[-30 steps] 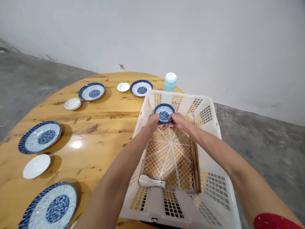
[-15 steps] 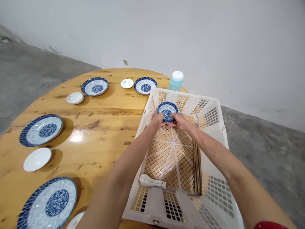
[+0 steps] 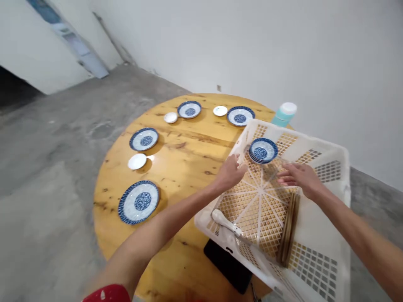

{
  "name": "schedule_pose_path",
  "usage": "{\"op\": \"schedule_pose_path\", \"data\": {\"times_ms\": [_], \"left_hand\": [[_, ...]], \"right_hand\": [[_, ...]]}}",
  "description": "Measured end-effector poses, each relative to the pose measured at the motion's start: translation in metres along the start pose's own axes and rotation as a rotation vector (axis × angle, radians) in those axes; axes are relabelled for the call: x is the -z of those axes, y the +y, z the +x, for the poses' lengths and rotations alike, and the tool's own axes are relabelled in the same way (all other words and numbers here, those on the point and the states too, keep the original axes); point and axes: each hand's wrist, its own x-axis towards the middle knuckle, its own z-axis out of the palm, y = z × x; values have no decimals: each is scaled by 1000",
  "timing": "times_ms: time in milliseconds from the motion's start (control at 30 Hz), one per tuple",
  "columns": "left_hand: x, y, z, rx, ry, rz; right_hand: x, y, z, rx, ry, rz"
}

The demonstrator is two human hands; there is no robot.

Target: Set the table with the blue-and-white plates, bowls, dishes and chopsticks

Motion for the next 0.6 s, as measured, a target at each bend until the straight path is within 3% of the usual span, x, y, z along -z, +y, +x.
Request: {"op": "schedule_pose_path", "data": {"times_ms": [133, 200, 400, 500, 600], "left_hand": [[50, -22, -63, -362, 89, 190], [70, -37, -92, -425, 171, 225], [113, -94, -180, -293, 342, 108], [139, -131, -225, -206, 397, 48], [173, -179, -274, -166, 445, 14]], "right_hand": [[4, 2, -27, 169, 34, 42], [2, 2, -53, 229, 57, 47], [-24, 21, -157, 426, 167, 28], [-56, 50, -215, 437, 225, 13], [-105, 94, -277, 347, 192, -43]]}}
